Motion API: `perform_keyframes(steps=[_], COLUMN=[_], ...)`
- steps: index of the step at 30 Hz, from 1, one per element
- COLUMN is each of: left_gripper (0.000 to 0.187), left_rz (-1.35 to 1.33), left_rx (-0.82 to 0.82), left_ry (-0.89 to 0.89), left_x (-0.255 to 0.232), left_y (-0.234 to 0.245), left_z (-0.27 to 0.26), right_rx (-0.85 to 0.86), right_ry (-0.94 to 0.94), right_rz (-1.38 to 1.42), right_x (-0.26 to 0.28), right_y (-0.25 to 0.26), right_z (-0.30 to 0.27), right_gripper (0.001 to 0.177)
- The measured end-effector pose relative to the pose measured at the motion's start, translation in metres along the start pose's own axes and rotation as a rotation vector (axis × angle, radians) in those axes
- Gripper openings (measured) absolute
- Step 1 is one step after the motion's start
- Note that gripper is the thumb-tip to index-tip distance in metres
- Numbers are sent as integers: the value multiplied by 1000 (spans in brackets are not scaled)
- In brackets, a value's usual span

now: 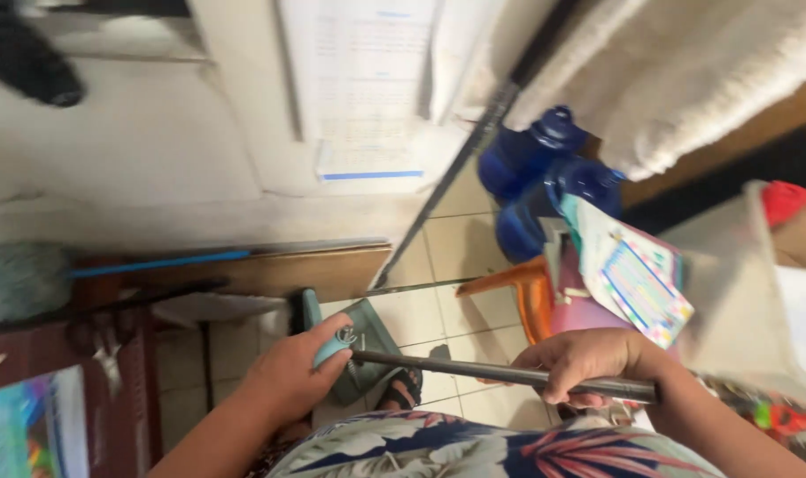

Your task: Attempting to repair a broken broom or squeegee by reattaching the handle to the head.

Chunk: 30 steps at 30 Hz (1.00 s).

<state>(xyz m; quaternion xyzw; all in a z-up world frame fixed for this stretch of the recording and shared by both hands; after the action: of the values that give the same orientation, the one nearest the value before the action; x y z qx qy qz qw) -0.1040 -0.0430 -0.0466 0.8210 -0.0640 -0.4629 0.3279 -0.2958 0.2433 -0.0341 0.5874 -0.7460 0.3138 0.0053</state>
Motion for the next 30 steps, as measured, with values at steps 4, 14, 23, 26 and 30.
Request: perform_keyframes(steps=[4,14,23,26,30], left_gripper=[52,58,56,57,57], left_rz=[18,69,50,69,89], left_rx=[89,84,125,144,150], left_ry=[-28,10,-105,-113,-160], left_x=[-1,29,14,3,-6], left_y=[-6,18,1,-3,-11], left_z=[7,14,10,8,9], right_rx=[-121,-371,-383,-419,-402], right_ry=[50,75,60,39,64], right_rz=[91,43,135,148,182], right_x=[-10,-45,-79,-88,-99], right_y=[-30,-97,-145,-147,-150], right_z=[-9,-19,-61,-84,-105], right_gripper=[90,72,77,77,74])
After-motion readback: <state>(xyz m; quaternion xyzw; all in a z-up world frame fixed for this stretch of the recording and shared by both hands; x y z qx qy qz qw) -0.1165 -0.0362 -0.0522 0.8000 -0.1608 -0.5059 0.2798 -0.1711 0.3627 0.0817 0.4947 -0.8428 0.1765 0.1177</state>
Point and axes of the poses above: each hand's wrist, its own z-axis towards the middle knuckle, its own y-axis out of the back of the hand, x = y × z, the point moved 10 cm from there along z, towards the middle knuckle, and after that the axes turned 4 degrees about -x, right-handed, at the moved point
